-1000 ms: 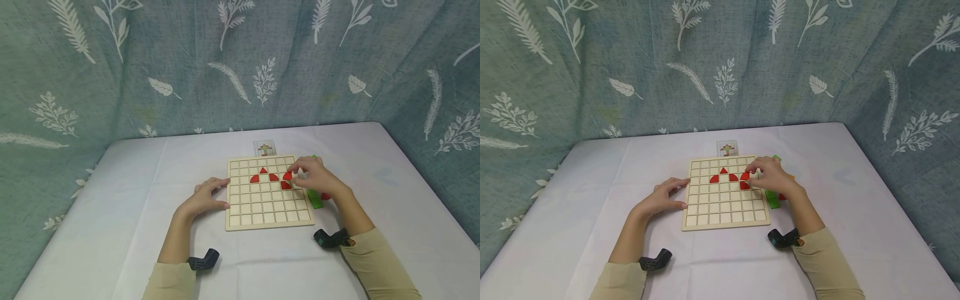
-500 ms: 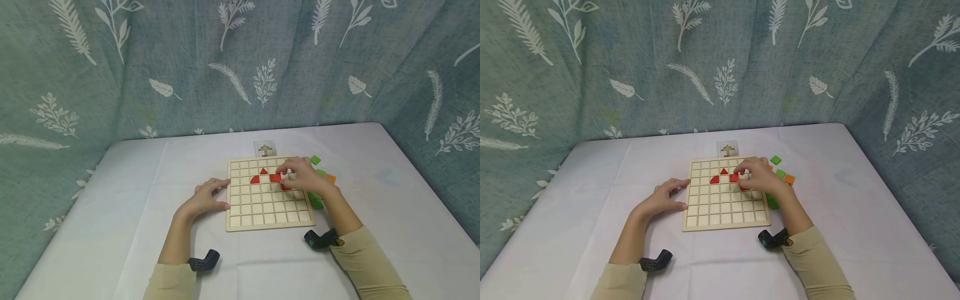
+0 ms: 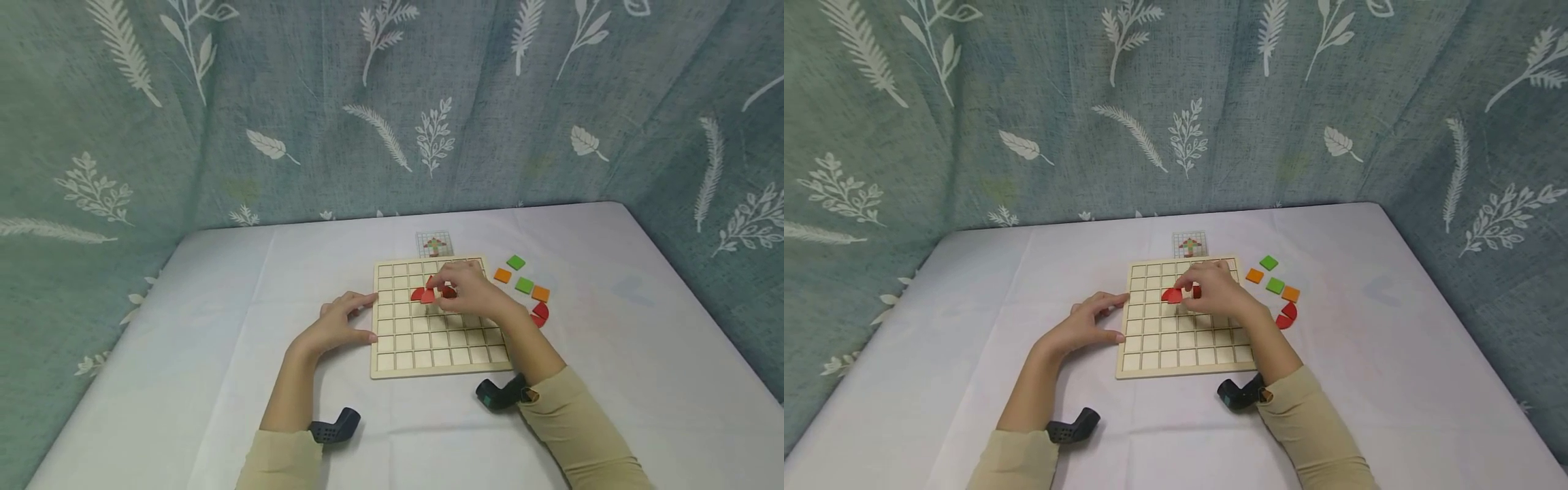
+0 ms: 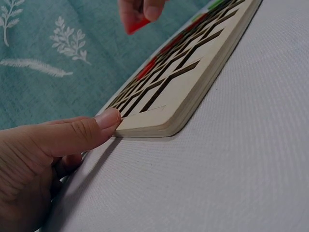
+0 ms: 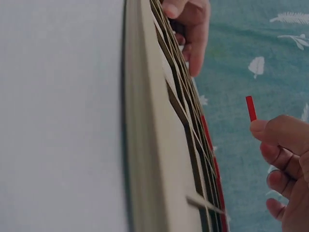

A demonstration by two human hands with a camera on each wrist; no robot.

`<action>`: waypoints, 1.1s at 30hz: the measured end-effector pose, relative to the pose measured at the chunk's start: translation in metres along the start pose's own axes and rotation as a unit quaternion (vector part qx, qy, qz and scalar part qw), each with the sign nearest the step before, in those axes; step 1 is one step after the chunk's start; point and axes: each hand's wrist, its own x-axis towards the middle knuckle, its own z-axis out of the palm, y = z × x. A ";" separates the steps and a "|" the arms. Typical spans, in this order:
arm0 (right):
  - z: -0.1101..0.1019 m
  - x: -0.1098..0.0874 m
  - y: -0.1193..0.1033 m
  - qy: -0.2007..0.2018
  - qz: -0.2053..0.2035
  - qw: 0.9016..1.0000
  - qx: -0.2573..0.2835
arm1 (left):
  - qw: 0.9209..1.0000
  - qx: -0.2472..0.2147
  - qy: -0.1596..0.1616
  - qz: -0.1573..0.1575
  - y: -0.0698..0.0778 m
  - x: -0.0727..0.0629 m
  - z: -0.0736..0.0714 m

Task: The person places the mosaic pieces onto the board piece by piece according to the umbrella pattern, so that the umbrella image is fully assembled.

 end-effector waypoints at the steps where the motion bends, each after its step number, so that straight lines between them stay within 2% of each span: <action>1: 0.002 0.002 -0.001 -0.005 -0.002 1.000 -0.001 | 1.000 0.002 0.000 0.001 0.000 0.000 0.000; 7: 0.014 0.012 -0.007 -0.031 -0.002 0.999 -0.019 | 1.000 0.000 -0.004 0.004 0.002 0.000 0.000; 21: 0.041 0.029 -0.011 -0.063 0.029 0.996 -0.064 | 1.000 -0.003 -0.010 0.001 0.002 -0.001 -0.002; 26: 0.044 0.028 -0.010 -0.053 0.038 0.996 -0.058 | 1.000 -0.003 -0.002 -0.004 0.002 0.000 -0.001; 33: 0.044 0.025 -0.010 -0.035 0.030 0.997 -0.056 | 1.000 0.000 0.001 -0.007 0.002 0.001 -0.001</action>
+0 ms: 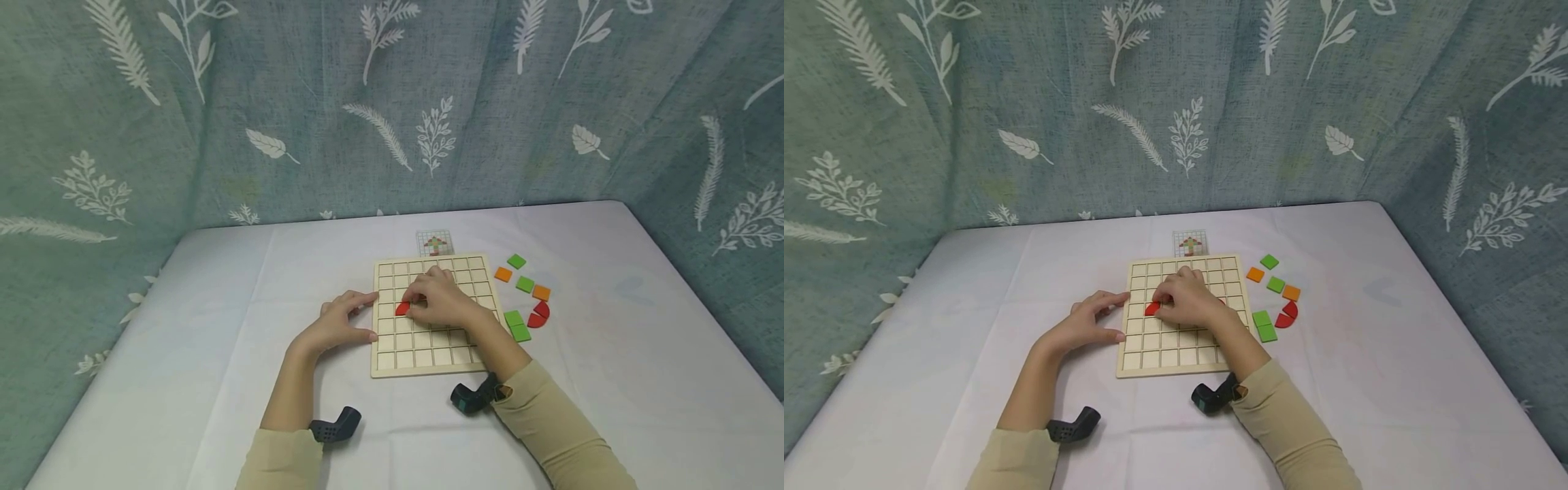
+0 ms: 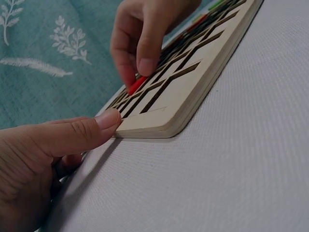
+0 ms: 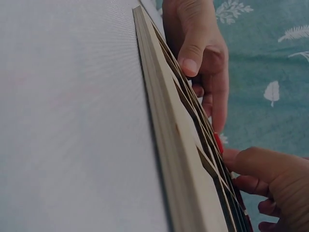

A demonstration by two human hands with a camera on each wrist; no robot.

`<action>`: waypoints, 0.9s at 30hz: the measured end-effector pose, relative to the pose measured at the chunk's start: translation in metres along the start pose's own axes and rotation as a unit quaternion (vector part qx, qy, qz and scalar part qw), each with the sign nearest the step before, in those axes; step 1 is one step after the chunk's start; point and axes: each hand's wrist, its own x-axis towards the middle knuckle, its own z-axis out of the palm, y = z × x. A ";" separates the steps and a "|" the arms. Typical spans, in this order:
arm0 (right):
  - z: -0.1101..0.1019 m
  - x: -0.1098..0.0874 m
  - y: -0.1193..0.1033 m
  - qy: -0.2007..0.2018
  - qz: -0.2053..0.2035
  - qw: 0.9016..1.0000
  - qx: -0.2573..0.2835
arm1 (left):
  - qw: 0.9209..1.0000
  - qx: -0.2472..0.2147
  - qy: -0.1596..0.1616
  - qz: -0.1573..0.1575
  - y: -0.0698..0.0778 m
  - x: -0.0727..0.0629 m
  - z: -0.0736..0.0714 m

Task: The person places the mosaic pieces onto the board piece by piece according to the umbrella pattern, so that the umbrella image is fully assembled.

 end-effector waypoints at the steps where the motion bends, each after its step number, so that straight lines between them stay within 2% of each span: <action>1: 0.000 -0.001 0.000 0.001 0.000 1.000 -0.001 | 1.000 0.000 0.000 0.000 0.000 0.000 0.000; 6: 0.000 -0.001 0.002 0.001 0.002 1.000 0.011 | 1.000 0.000 0.002 -0.001 0.001 0.000 0.000; 18: -0.013 -0.013 0.015 0.006 -0.004 0.995 0.098 | 1.000 0.002 0.005 0.003 0.000 0.000 0.002; 27: -0.032 -0.034 0.028 0.024 0.017 0.995 0.094 | 1.000 0.003 0.008 0.001 0.001 0.000 0.003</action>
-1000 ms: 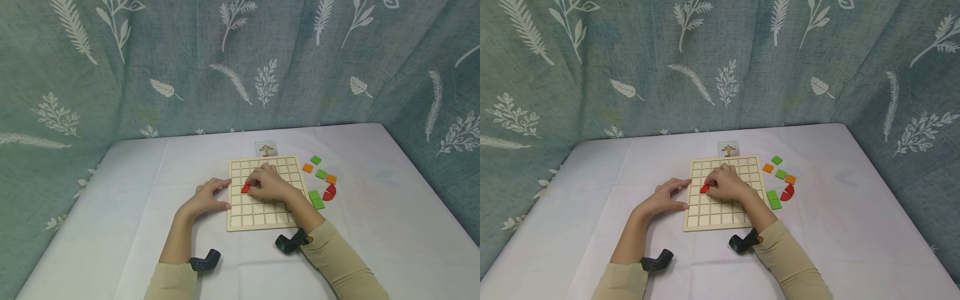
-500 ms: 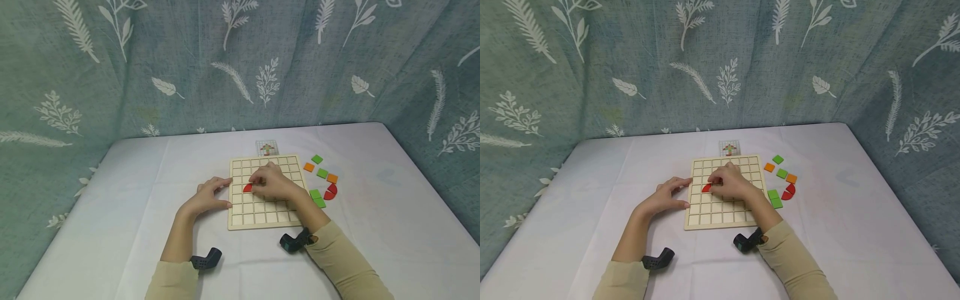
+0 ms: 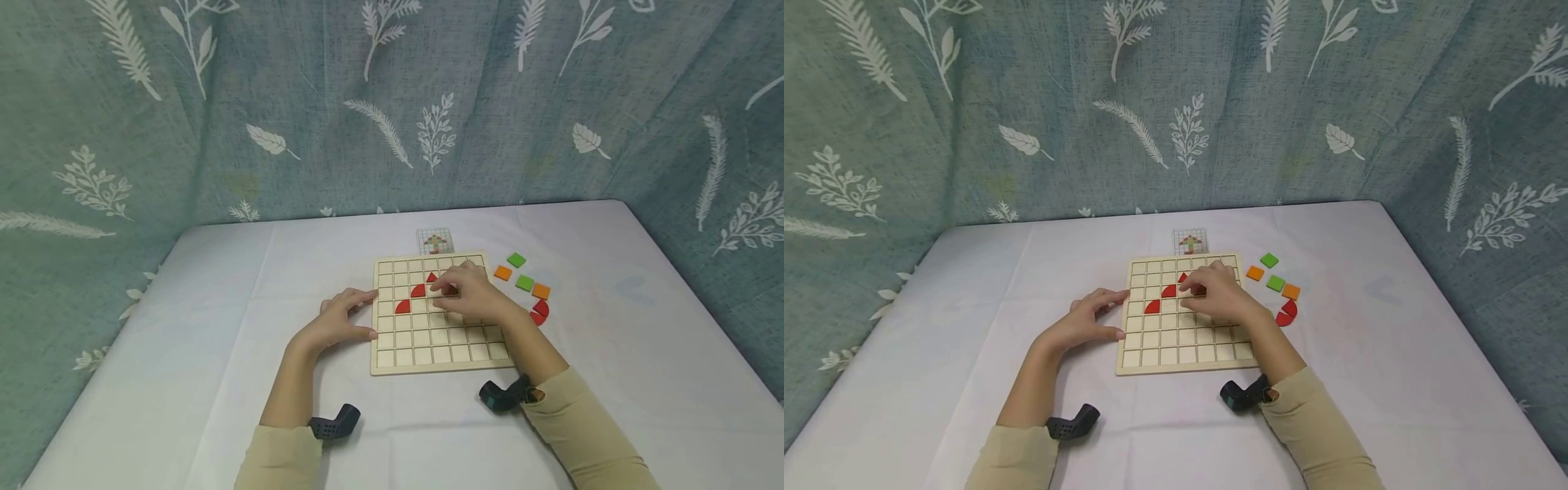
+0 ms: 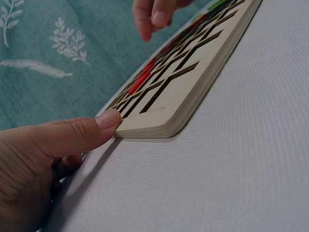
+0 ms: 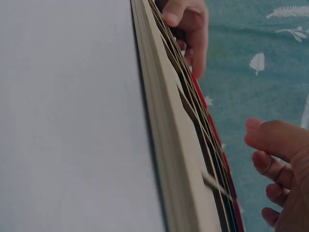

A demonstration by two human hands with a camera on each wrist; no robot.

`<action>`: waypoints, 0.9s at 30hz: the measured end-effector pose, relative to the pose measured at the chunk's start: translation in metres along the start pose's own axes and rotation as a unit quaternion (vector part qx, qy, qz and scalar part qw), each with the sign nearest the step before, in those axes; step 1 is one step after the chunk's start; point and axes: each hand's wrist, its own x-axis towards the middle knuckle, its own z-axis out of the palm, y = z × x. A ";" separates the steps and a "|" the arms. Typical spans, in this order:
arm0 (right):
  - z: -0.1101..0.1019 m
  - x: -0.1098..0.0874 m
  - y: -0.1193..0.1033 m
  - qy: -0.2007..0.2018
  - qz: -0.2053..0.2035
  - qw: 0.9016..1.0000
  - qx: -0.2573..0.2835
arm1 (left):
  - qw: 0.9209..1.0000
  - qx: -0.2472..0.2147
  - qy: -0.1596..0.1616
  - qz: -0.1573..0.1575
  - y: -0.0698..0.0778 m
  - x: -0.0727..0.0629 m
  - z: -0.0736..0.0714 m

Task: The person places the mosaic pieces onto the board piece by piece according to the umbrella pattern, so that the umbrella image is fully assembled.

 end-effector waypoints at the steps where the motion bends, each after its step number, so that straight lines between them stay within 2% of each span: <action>1: -0.003 -0.003 0.002 0.003 0.006 1.000 0.001 | 1.000 -0.001 -0.001 0.000 0.000 0.000 0.000; 7: -0.018 -0.019 0.018 0.018 0.030 0.999 0.004 | 1.000 -0.003 -0.005 0.002 0.002 0.000 -0.002; 18: -0.035 -0.038 0.033 0.033 0.020 0.999 0.008 | 1.000 -0.010 0.002 -0.007 0.002 -0.001 0.000; 27: -0.054 -0.060 0.036 0.040 0.060 0.997 -0.003 | 1.000 -0.006 0.005 -0.006 0.001 -0.002 0.000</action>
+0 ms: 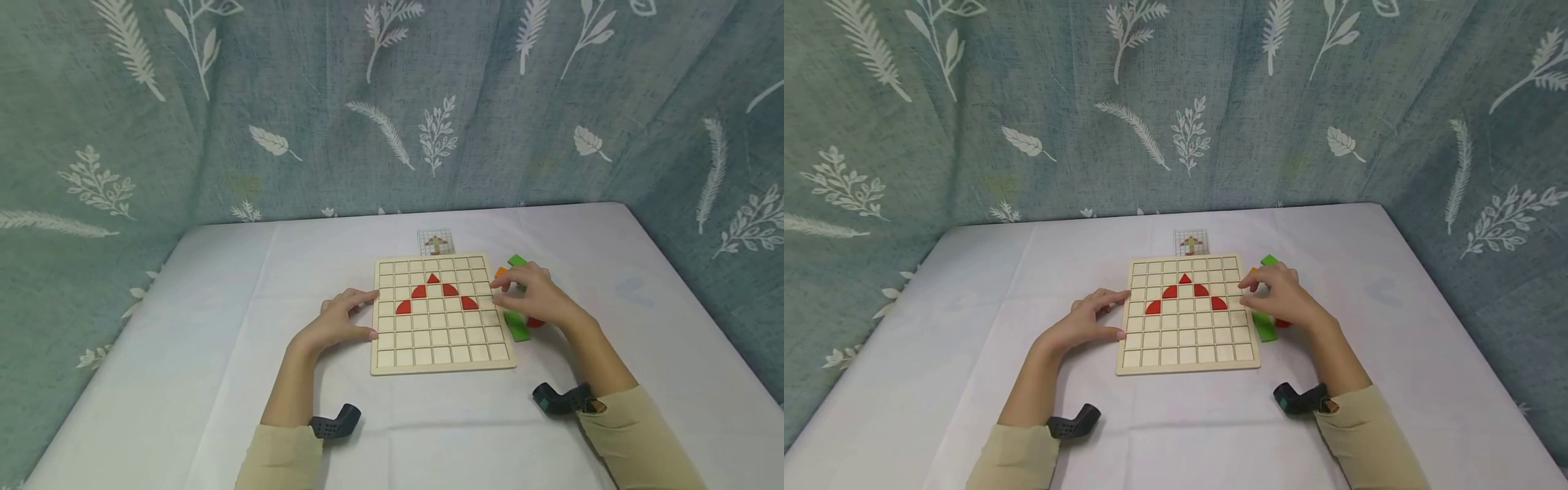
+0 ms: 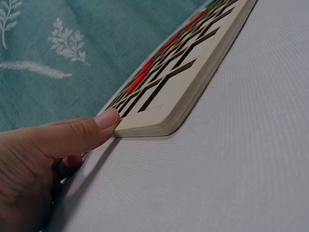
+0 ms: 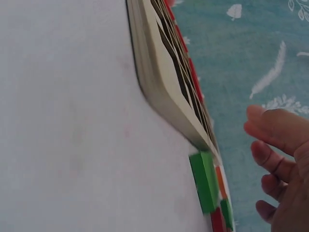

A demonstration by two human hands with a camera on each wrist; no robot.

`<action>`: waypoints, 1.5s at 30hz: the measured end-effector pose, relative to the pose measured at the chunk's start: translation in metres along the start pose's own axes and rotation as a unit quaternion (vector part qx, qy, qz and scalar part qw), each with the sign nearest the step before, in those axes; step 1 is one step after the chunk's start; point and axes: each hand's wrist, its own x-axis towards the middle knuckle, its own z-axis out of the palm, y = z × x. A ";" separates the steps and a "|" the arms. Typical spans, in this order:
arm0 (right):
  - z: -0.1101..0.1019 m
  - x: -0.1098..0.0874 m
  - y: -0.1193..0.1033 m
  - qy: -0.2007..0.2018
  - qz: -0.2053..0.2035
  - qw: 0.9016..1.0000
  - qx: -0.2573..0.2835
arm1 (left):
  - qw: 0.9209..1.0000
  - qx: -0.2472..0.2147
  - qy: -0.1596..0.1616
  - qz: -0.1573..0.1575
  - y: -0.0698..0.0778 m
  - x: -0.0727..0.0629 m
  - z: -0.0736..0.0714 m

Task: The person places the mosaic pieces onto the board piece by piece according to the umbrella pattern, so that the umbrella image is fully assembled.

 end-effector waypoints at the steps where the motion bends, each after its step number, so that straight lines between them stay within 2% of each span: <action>1: -0.002 -0.003 0.002 0.000 0.008 1.000 -0.002 | 1.000 0.000 -0.002 0.000 0.000 0.000 0.000; 11: -0.022 -0.031 0.019 -0.006 0.077 0.997 0.007 | 1.000 0.010 -0.010 0.005 0.001 0.001 0.001; 19: -0.033 -0.039 0.034 -0.026 0.079 0.996 0.040 | 1.000 0.008 -0.010 0.003 -0.001 0.001 -0.002; 30: -0.032 -0.045 0.054 -0.067 0.119 0.989 0.050 | 1.000 0.002 -0.007 -0.003 -0.004 -0.002 0.001; 36: -0.032 -0.044 0.057 -0.063 0.109 0.991 0.040 | 1.000 -0.002 -0.010 -0.001 -0.004 -0.001 0.002; 45: -0.028 -0.041 0.050 -0.045 0.091 0.995 0.017 | 1.000 0.004 -0.014 0.007 -0.004 0.000 -0.002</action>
